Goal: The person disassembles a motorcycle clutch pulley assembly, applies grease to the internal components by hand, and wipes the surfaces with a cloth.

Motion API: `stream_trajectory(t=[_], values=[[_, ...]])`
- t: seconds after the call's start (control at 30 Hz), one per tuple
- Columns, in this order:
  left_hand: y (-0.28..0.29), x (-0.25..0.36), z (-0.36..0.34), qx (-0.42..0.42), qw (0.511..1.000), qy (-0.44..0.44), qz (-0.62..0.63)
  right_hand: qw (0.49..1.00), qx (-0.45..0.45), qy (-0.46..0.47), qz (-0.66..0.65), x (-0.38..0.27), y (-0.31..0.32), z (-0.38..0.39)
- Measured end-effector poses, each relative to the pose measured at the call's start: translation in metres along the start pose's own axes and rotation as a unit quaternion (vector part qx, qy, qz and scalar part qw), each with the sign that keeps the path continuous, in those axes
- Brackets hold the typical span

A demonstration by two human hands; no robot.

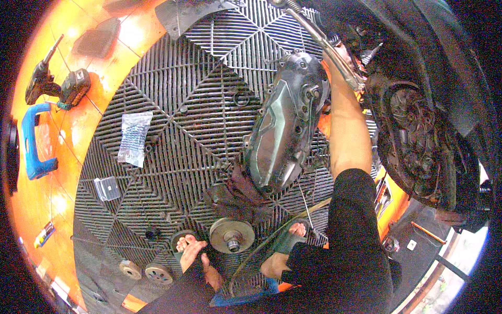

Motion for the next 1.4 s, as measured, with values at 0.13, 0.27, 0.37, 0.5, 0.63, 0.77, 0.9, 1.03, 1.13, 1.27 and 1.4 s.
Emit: stream_trajectory(t=[0.13, 0.27, 0.37, 0.5, 0.63, 0.77, 0.9, 1.03, 1.13, 1.27, 1.4], values=[[-0.002, 0.003, 0.0, 0.047, 0.996, -0.003, -0.07, 0.997, 0.023, 0.039, -0.056, 0.013, -0.01, -0.008], [0.003, 0.014, -0.007, 0.024, 1.0, -0.003, 0.009, 0.998, 0.022, 0.011, -0.054, -0.014, 0.015, 0.003], [0.008, 0.023, -0.008, 0.019, 1.0, -0.015, 0.004, 0.996, 0.021, 0.033, -0.078, -0.05, 0.044, 0.023], [0.011, 0.021, -0.007, -0.007, 1.0, 0.02, -0.009, 0.983, -0.006, 0.099, -0.155, -0.106, 0.082, 0.061], [0.009, 0.012, -0.006, -0.011, 0.999, 0.025, -0.046, 0.934, -0.068, 0.225, -0.268, -0.186, 0.107, 0.123], [0.007, 0.0, -0.006, 0.005, 0.999, 0.019, -0.025, 0.814, -0.035, 0.45, -0.365, -0.259, 0.165, 0.239], [0.003, -0.007, -0.005, 0.075, 0.989, -0.061, -0.114, 0.747, -0.044, 0.497, -0.44, -0.299, 0.226, 0.366], [-0.013, -0.007, -0.007, 0.149, 0.95, -0.012, -0.272, 0.692, -0.194, 0.471, -0.512, -0.292, 0.272, 0.458], [-0.009, -0.001, -0.006, 0.236, 0.923, 0.029, -0.302, 0.69, -0.392, 0.246, -0.557, -0.26, 0.274, 0.497], [0.01, -0.004, 0.0, 0.013, 0.943, 0.015, -0.332, 0.69, -0.472, 0.052, -0.546, -0.201, 0.264, 0.522], [0.042, -0.015, 0.017, 0.021, 0.932, 0.041, -0.36, 0.695, -0.426, -0.027, -0.578, -0.145, 0.255, 0.547]])
Point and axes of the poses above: each hand's wrist, its own z-axis away from the middle knuckle, its own y-axis out of the back of the hand, x = y × z, the point moved 3 cm from there along -z, towards the middle knuckle, and after that the axes turned 15 degrees about y, right-handed, at the moved point
